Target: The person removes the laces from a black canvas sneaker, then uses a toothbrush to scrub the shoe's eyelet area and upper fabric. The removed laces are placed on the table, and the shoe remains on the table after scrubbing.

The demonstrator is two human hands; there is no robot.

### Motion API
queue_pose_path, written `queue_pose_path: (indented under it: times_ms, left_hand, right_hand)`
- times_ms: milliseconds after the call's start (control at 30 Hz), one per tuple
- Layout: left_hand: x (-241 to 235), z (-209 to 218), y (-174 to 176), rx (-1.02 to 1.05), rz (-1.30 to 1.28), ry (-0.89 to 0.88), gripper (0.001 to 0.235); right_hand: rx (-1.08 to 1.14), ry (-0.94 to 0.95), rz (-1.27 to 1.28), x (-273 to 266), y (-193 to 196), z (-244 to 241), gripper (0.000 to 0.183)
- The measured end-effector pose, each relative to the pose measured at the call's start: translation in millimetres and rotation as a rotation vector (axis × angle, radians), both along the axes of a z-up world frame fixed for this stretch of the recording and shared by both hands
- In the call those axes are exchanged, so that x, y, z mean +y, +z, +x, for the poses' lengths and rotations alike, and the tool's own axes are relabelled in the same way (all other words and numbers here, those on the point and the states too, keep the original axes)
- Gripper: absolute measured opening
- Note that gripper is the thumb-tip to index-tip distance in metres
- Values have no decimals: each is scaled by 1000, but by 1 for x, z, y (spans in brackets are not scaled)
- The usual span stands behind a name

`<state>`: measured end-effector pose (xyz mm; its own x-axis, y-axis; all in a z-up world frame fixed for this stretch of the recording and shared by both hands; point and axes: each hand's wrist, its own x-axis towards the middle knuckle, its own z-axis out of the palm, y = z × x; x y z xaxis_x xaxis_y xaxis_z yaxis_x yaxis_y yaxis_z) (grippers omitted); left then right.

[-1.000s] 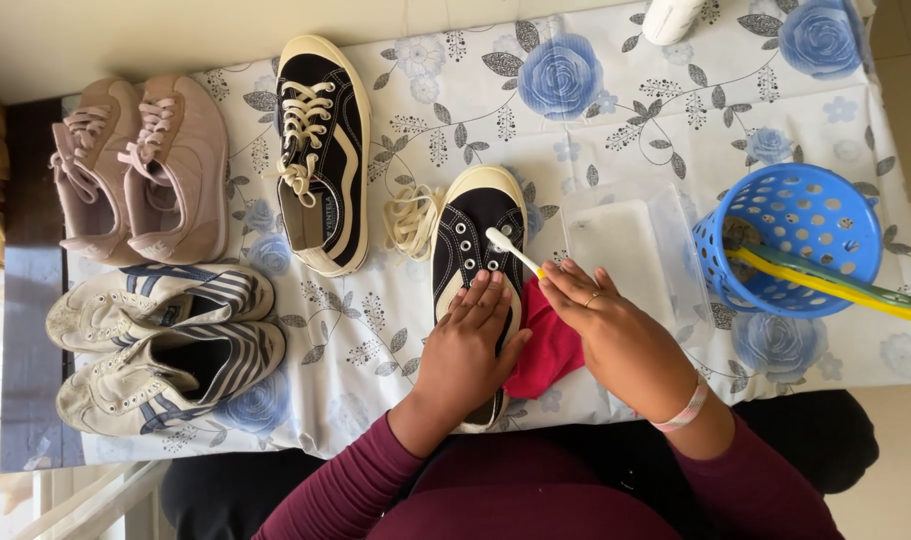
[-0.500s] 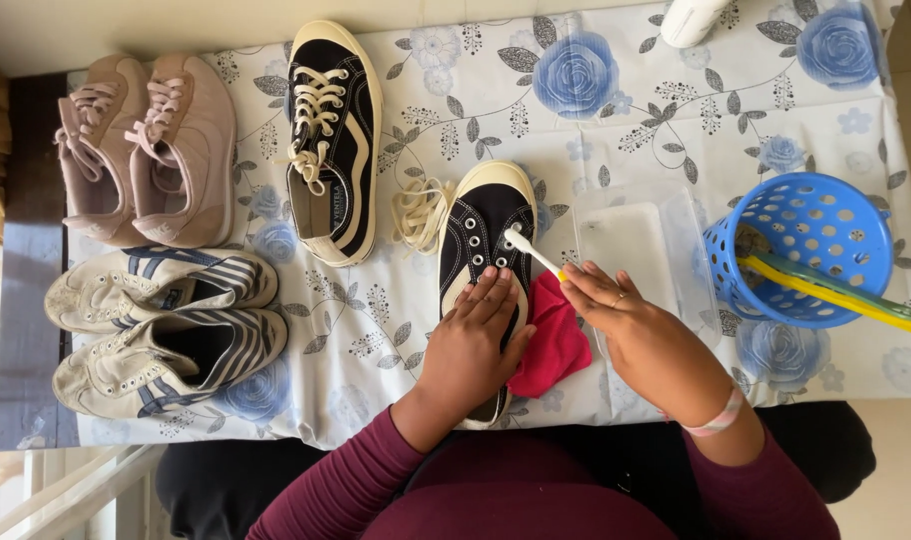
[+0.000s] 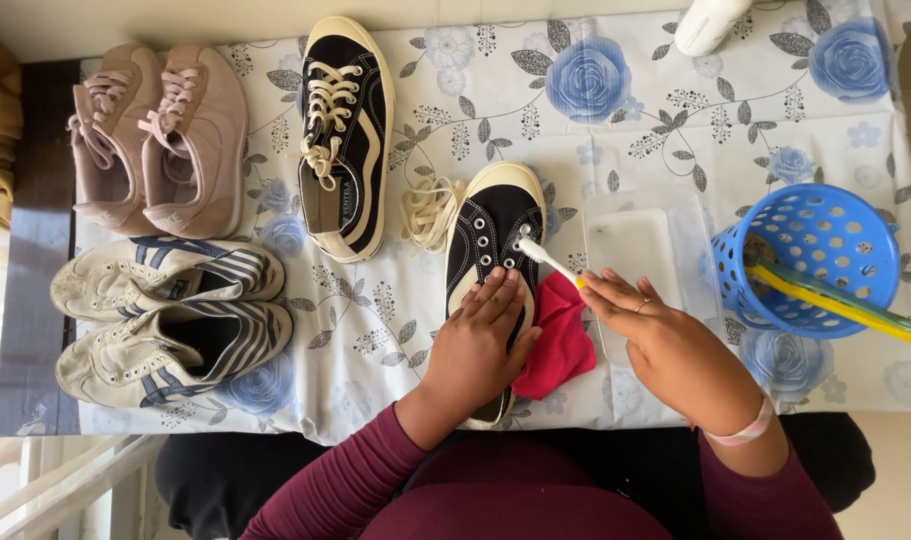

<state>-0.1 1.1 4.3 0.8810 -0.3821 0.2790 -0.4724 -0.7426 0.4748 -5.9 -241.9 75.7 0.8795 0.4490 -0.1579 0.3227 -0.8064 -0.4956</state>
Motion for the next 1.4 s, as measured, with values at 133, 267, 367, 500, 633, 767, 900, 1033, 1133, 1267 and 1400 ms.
queue_pose_path:
  times_ms: [133, 267, 367, 500, 633, 767, 900, 1033, 1133, 1267, 1400]
  left_hand:
    - [0, 0, -3, -5, 2, -7, 49]
    - [0, 0, -3, -8, 12, -4, 50]
    - [0, 0, -3, -13, 13, -4, 50]
    - [0, 0, -3, -2, 8, -4, 50]
    - [0, 0, -2, -5, 17, -7, 51]
    - [0, 0, -2, -4, 19, -12, 51]
    - [0, 0, -5, -17, 35, -12, 53]
    - [0, 0, -4, -11, 36, -17, 53]
    - [-1, 0, -3, -16, 35, -16, 53]
    - [0, 0, -3, -17, 33, -17, 53]
    - [-1, 0, -2, -18, 41, -20, 52]
  right_hand:
    - [-53, -7, -27, 7, -16, 5, 71]
    - [-19, 6, 1, 13, -6, 5, 74]
    - [26, -15, 8, 6, 1, 3, 75]
    - [6, -41, -2, 5, -7, 7, 74]
    - [3, -10, 21, 14, -5, 6, 73]
    - [25, -5, 1, 8, 6, 3, 72]
    - [-3, -21, -15, 6, -6, 6, 73]
    - [-20, -1, -4, 14, -10, 7, 74]
    - [24, -6, 15, 12, -4, 5, 73]
    - [-5, -16, -30, 7, -6, 6, 74]
    - [-34, -5, -11, 19, -9, 8, 73]
